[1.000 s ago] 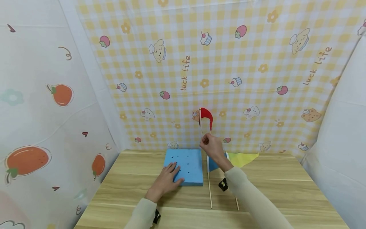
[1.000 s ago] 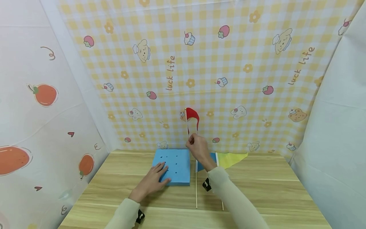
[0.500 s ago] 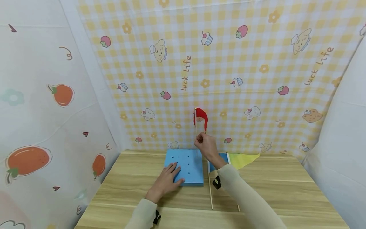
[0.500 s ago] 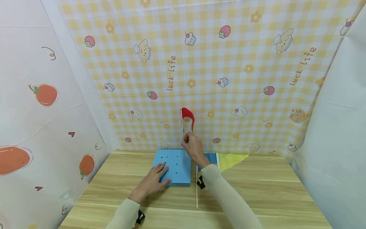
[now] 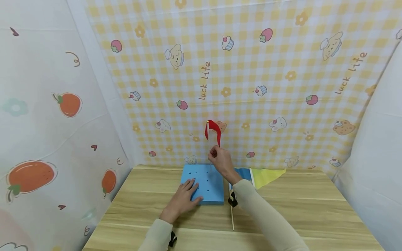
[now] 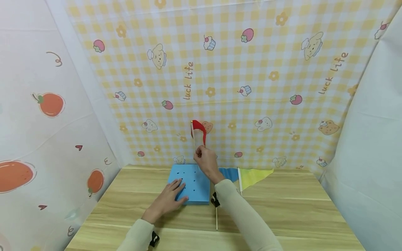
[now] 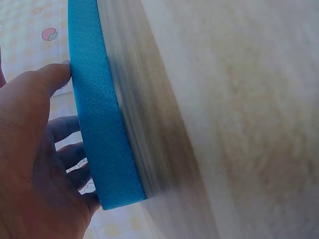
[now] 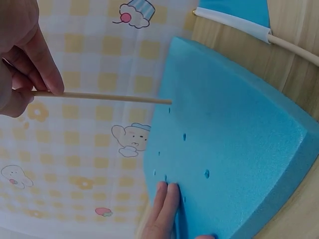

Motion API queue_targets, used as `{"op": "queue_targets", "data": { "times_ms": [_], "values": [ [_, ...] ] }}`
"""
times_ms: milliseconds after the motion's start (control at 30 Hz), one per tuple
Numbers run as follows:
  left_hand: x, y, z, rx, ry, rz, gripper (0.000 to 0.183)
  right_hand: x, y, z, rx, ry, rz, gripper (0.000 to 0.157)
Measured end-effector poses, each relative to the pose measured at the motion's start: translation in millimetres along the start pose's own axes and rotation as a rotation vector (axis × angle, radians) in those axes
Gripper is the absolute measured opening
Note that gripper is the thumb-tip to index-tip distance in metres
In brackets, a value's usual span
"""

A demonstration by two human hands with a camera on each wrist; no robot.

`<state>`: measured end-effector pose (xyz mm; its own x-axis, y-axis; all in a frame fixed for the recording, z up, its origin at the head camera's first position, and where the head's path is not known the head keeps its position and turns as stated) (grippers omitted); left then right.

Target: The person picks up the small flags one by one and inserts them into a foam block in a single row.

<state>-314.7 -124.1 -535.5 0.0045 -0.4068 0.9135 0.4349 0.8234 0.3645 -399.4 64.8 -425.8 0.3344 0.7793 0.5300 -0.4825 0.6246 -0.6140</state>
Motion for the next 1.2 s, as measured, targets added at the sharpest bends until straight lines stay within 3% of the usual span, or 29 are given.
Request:
{"op": "queue_targets", "data": {
  "times_ms": [700,1200],
  "values": [
    [-3.1,-1.6,0.9,0.002,0.008,0.01,0.071,-13.3,-1,13,-0.006,-0.017,-0.035,0.006],
    [-3.6,-3.2,0.2,0.012,0.006,0.006,0.069,-20.8,0,11,-0.026,-0.014,-0.02,0.006]
  ]
}}
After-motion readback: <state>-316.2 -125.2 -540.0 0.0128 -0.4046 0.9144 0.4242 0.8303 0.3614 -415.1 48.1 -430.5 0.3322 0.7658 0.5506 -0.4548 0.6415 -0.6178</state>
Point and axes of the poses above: each hand's wrist, its own z-axis towards the middle knuckle, its own x-axis out of the back of the hand, y = z × x, the point moved 5 cm from there along z, towards the middle knuckle, and after that the axes turned 3 degrees about y, right-handed, at the moved point
